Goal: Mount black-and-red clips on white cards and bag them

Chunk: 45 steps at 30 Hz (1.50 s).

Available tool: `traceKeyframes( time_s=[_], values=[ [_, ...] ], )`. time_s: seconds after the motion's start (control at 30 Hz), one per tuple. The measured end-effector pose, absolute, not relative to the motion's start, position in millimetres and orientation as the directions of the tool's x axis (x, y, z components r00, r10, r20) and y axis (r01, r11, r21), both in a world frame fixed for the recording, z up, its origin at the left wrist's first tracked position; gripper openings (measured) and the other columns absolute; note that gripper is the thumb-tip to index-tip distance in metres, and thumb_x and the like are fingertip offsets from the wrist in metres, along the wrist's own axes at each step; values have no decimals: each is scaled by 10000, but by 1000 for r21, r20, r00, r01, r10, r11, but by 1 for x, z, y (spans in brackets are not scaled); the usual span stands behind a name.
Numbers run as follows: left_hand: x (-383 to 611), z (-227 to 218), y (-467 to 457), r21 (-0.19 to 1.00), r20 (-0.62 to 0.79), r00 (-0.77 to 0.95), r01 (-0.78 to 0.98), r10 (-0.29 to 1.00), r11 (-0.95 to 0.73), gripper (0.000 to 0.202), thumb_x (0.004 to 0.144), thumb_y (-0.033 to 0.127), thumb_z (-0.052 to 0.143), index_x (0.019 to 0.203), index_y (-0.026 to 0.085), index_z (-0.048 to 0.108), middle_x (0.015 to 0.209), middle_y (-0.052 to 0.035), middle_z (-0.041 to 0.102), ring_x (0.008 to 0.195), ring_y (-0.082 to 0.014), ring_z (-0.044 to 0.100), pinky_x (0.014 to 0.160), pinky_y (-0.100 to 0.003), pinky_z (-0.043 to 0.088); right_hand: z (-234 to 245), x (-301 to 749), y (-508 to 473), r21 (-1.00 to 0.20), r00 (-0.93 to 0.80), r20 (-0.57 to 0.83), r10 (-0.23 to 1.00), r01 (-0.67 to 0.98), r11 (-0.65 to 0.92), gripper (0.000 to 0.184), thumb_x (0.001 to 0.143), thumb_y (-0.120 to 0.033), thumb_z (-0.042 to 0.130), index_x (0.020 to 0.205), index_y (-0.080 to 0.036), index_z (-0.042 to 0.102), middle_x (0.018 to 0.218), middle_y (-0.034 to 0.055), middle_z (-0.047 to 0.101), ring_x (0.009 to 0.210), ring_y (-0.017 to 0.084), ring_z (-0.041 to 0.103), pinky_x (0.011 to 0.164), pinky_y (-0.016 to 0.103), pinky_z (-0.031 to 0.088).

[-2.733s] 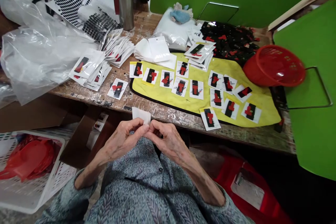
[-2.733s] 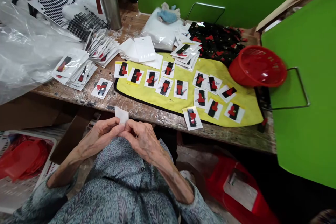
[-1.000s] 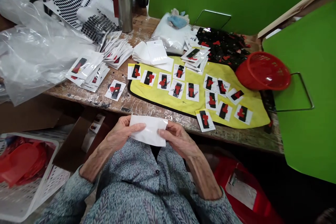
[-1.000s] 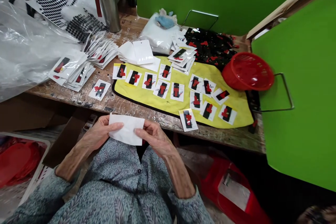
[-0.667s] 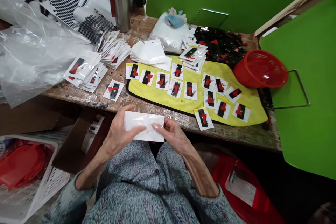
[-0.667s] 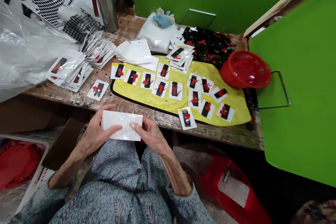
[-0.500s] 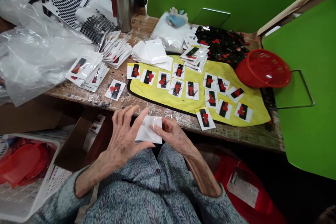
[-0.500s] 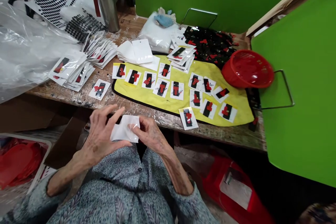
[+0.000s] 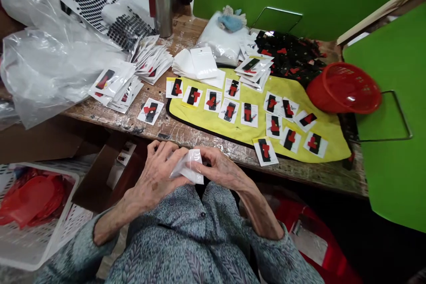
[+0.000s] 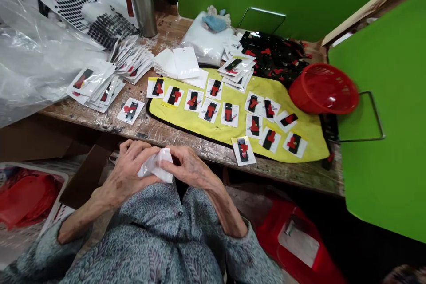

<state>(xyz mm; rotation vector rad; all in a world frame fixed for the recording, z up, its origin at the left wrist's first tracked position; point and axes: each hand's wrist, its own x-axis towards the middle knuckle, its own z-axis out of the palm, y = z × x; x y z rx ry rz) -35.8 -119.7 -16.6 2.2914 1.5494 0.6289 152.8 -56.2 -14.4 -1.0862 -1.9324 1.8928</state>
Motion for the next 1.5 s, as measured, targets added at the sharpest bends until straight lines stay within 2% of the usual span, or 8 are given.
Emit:
traceKeyframes(
  time_s=[0.17,0.3,0.43,0.57,0.67,1.0,1.27,1.5],
  values=[
    [-50,-23,-119,584,164,229,761,960,-281,203,811,297,715,924,207,572,854,4,596,820,-188,539,800,-364,356,-16,144,-45,-946,-692,-319,648,270,-177,229,881,-397,576,807,-181,583,661,-33,520,595,106,478,553,235,383],
    [-67,-32,-123,597,138,118,783,983,-178,222,770,230,749,886,204,561,828,15,582,810,-186,531,796,-356,354,-14,119,-22,-896,-510,-98,855,418,147,158,927,-280,501,850,-178,594,743,2,582,659,128,522,637,267,422],
    [-80,-39,-129,575,121,61,810,991,-119,333,741,280,786,968,203,555,889,3,590,862,-204,548,837,-379,352,-22,68,6,-678,-580,134,803,538,501,157,932,-158,472,982,-139,620,982,108,646,933,214,579,866,354,451],
    [-88,-47,-135,554,119,14,829,993,-78,441,697,329,824,1007,204,537,959,-16,601,933,-226,559,864,-394,353,-29,24,24,-397,-643,94,760,676,621,313,922,-262,556,1190,-102,572,1157,188,615,1087,318,510,941,463,409],
    [-93,-52,-136,530,140,-26,847,990,-53,495,675,356,838,1026,206,524,965,-20,608,937,-231,563,857,-394,361,-32,10,32,-300,-639,9,770,732,611,406,890,-319,617,1197,-59,561,1186,224,587,1097,347,498,926,473,400],
    [-102,-50,-128,545,187,-154,838,970,27,567,631,390,857,1045,204,518,978,-35,625,917,-245,580,807,-382,405,-40,3,56,-419,-539,-127,833,790,447,321,837,-386,660,1033,-142,589,1074,135,624,1031,304,543,907,464,374],
    [-106,-46,-102,528,213,-142,849,967,9,607,657,410,842,1114,207,498,1127,-82,631,1032,-272,591,852,-389,411,-45,5,58,-481,-561,-106,821,751,452,298,816,-375,661,992,-154,567,991,94,627,986,268,538,882,422,353],
    [-106,-50,-92,489,221,-134,872,966,9,592,681,486,804,1098,194,501,1044,-83,659,980,-284,608,861,-413,400,-51,4,58,-534,-565,-79,821,719,444,286,821,-323,635,1039,-173,525,927,61,632,897,238,558,837,403,362]
  ],
)
